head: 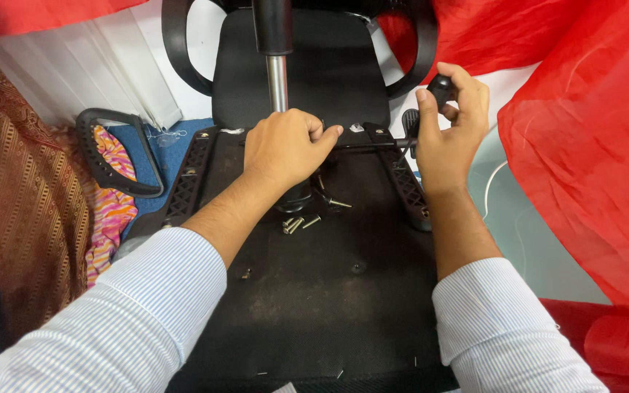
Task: The person uses a screwdriver to tighten screws on the underside of an office chair, securing the base to the seat. They rotate the chair and adjust their grip to access different screw locations while working on the inverted chair.
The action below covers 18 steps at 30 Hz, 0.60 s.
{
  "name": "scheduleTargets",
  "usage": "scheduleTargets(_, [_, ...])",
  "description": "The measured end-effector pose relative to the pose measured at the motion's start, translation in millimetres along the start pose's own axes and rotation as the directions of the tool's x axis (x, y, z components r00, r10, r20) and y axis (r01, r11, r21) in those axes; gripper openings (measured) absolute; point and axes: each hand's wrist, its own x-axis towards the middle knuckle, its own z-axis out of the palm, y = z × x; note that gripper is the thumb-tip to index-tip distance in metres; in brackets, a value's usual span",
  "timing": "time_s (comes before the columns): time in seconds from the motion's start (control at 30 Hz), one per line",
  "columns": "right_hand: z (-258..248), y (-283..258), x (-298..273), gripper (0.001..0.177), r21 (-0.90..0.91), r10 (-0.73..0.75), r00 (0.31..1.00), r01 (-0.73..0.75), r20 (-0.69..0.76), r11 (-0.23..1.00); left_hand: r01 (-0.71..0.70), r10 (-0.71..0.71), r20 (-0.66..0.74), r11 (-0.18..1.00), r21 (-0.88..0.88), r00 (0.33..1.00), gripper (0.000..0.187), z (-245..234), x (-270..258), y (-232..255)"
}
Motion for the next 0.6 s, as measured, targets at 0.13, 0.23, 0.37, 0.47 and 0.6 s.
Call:
scheduleTargets(0.13, [0.2, 0.7, 0.8, 0.034, 0.182, 0.186, 0.982, -0.186, 0.017, 0.966, -0.012, 0.012, -0.012, 1.0, -0.004, 1.0, 0.058, 0.5, 0.0, 0.0])
scheduleTargets(0.23, [-0.3, -0.5, -1.1, 0.032, 0.177, 0.229, 0.973, -0.231, 0.035, 0.957, -0.007, 0.007, -0.011, 1.0, -0.004, 1.0, 0.058, 0.3, 0.0, -0.5])
scheduleTargets(0.37, [-0.7, 0.2, -1.0, 0.03, 0.029, 0.003, 0.999, -0.004, 0.041, 1.0, -0.008, 0.008, -0.006, 1.0, -0.009, 1.0, 0.057, 0.7, 0.1, -0.9])
scheduleTargets(0.47, [0.1, 0.4, 1.1, 0.031, 0.04, 0.042, 0.999, -0.043, 0.032, 0.998, -0.014, 0.014, -0.007, 1.0, -0.01, 1.0, 0.058, 1.0, 0.0, -1.3])
scheduleTargets(0.6, [0.3, -4.2, 1.8, 0.035, 0.263, 0.235, 0.97, -0.245, 0.07, 0.933, -0.032, 0.032, -0.024, 0.999, -0.008, 0.999, 0.057, 1.0, 0.0, -2.1])
